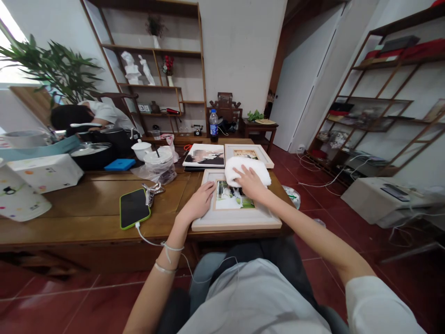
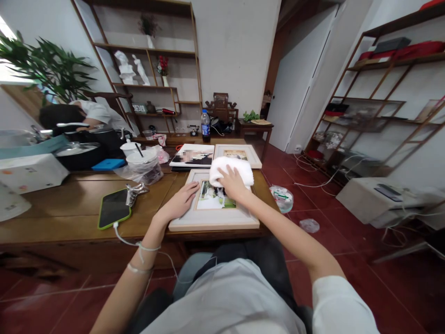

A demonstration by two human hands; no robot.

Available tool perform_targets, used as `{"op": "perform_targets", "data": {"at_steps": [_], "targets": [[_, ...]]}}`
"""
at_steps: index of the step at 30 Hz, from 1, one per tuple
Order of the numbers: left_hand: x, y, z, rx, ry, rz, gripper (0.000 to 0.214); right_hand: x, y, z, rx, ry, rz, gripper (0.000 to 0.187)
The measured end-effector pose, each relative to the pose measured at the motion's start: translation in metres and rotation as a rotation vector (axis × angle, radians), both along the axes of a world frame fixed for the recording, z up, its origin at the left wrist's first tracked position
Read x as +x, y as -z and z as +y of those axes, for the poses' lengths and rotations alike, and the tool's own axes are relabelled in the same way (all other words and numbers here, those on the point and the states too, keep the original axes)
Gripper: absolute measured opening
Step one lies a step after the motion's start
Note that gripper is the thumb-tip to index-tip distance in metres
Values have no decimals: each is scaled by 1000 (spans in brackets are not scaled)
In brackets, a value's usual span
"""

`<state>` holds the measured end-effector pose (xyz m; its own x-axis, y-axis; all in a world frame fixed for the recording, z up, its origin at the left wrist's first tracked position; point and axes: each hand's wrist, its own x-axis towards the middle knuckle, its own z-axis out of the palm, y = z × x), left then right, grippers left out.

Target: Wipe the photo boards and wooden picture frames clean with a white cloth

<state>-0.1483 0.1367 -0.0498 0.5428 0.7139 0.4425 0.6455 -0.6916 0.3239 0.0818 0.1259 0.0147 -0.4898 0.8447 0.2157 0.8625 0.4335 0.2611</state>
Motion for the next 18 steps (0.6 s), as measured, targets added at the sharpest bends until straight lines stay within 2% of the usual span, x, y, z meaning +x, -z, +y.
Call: {"op": "perform_targets", "data": {"at_steps": [4,8,11,18], "targets": [[0,-1,0,-3,-4,9,43,-3,-1,17,42,33,-28,45],[0,1,0,-1,-3,-7,42,-11,-2,6,-50,-4,-69,43],[1,2,1,0,-2,-12,42,-19,-7,-18,-121,-50,-83,40],[1,-1,-2,2,-4,1,42,-38,-30,-107,-241,-217,-64,26]]}}
